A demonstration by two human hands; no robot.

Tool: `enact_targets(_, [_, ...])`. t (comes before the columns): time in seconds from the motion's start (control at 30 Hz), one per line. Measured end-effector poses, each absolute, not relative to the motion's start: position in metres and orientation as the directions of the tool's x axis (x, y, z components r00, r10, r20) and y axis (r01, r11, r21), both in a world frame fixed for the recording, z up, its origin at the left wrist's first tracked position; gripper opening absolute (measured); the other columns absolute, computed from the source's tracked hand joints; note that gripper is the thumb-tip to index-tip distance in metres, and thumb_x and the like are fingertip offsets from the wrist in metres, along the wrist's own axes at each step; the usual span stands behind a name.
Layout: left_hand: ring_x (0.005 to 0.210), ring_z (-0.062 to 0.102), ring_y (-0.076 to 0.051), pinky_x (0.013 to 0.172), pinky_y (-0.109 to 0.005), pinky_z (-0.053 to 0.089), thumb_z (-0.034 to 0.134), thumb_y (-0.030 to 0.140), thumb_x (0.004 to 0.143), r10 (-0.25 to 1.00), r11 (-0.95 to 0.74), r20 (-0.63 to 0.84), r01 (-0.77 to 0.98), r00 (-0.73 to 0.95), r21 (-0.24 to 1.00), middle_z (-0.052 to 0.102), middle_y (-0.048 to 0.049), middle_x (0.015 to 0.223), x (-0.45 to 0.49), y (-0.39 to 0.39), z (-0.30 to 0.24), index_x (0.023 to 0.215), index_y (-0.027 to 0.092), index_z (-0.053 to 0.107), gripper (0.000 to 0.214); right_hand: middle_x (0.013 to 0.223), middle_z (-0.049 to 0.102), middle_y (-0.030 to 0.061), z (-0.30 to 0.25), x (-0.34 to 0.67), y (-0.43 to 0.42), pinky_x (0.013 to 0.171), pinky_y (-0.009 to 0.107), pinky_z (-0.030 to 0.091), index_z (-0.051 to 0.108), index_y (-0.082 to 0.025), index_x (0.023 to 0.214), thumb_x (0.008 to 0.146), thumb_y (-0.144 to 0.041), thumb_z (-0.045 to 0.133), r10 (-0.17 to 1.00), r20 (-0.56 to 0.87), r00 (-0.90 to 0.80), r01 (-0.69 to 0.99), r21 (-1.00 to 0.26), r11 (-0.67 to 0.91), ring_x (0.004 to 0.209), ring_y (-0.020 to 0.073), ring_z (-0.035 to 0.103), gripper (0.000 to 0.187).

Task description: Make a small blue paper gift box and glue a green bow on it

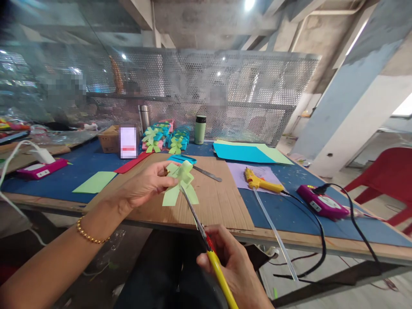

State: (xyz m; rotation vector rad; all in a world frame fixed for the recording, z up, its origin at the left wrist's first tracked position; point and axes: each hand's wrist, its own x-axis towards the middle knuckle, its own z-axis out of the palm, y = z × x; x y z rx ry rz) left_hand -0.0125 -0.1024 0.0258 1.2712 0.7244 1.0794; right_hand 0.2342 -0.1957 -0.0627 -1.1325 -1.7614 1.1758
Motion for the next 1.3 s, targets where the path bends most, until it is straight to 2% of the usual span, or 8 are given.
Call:
enact_targets(0.1, [0.072, 0.055, -0.01, 0.064, -0.023, 0.04, 0.078, 0.015, 0.065, 0.919, -0.053, 0.14, -0.235, 0.368, 0.97, 0.064, -0.0002, 0.085, -0.013, -0.102, 0.026, 0.09, 0.015, 0.064, 0.03, 0.081, 0.059, -0.001, -0.06, 0.232, -0.196, 0.063, 0.027, 0.04, 0.059, -0.024, 0.104, 0.085, -0.063, 0.069, 0.932, 0.099, -0.348, 0.271, -0.941, 0.202, 0.072, 0.0159, 0.05, 0.044])
enact_targets(0.23, [0.07, 0.054, -0.01, 0.063, -0.023, 0.04, 0.079, 0.015, 0.064, 0.92, -0.056, 0.143, -0.239, 0.364, 0.969, 0.063, 0.0, 0.084, -0.013, -0.102, 0.026, 0.092, 0.015, 0.064, 0.032, 0.081, 0.058, -0.0008, -0.056, 0.233, -0.197, 0.062, 0.026, 0.04, 0.057, -0.024, 0.106, 0.089, -0.062, 0.064, 0.934, 0.12, -0.337, 0.35, -0.905, 0.243, 0.069, 0.0153, 0.049, 0.042])
enact_targets(0.37, [0.072, 0.055, -0.011, 0.062, -0.023, 0.039, 0.079, 0.016, 0.063, 0.922, -0.06, 0.142, -0.232, 0.359, 0.971, 0.062, 0.0003, 0.083, -0.012, -0.103, 0.027, 0.089, 0.015, 0.063, 0.031, 0.08, 0.056, 0.0004, -0.056, 0.235, -0.197, 0.064, 0.028, 0.043, 0.057, -0.024, 0.105, 0.087, -0.063, 0.063, 0.93, 0.142, -0.338, 0.383, -0.882, 0.274, 0.073, 0.0182, 0.054, 0.044])
enact_targets(0.67, [0.068, 0.055, -0.009, 0.059, -0.022, 0.038, 0.08, 0.015, 0.062, 0.929, -0.046, 0.122, -0.217, 0.35, 0.975, 0.064, 0.0004, 0.083, -0.011, -0.104, 0.028, 0.093, 0.015, 0.063, 0.035, 0.075, 0.052, -0.0009, -0.055, 0.232, -0.196, 0.06, 0.028, 0.043, 0.061, -0.023, 0.1, 0.082, -0.063, 0.069, 0.936, 0.159, -0.314, 0.343, -0.901, 0.268, 0.069, 0.0176, 0.053, 0.044])
enact_targets(0.83, [0.077, 0.06, -0.013, 0.065, -0.024, 0.042, 0.083, 0.02, 0.066, 0.919, -0.04, 0.118, -0.209, 0.377, 0.977, 0.065, -0.0019, 0.089, -0.012, -0.103, 0.026, 0.099, 0.015, 0.064, 0.038, 0.073, 0.051, -0.0018, -0.054, 0.231, -0.195, 0.059, 0.027, 0.041, 0.063, -0.024, 0.099, 0.078, -0.064, 0.073, 0.937, 0.125, -0.327, 0.294, -0.928, 0.227, 0.068, 0.0168, 0.051, 0.046])
enact_targets(1.1, [0.077, 0.058, -0.012, 0.064, -0.024, 0.041, 0.082, 0.017, 0.066, 0.911, -0.045, 0.125, -0.207, 0.392, 0.977, 0.065, -0.0019, 0.091, -0.012, -0.104, 0.026, 0.103, 0.015, 0.065, 0.041, 0.076, 0.05, -0.0024, -0.058, 0.233, -0.194, 0.06, 0.027, 0.036, 0.062, -0.025, 0.104, 0.082, -0.068, 0.068, 0.926, 0.097, -0.364, 0.228, -0.955, 0.19, 0.07, 0.0162, 0.048, 0.049])
enact_targets(1.3, [0.071, 0.054, -0.01, 0.061, -0.022, 0.038, 0.084, 0.017, 0.065, 0.911, -0.047, 0.131, -0.217, 0.391, 0.975, 0.062, 0.0002, 0.085, -0.011, -0.104, 0.025, 0.102, 0.014, 0.065, 0.041, 0.077, 0.054, -0.0018, -0.067, 0.235, -0.194, 0.059, 0.026, 0.034, 0.063, -0.024, 0.103, 0.082, -0.063, 0.072, 0.936, 0.112, -0.335, 0.181, -0.967, 0.181, 0.069, 0.0152, 0.045, 0.046])
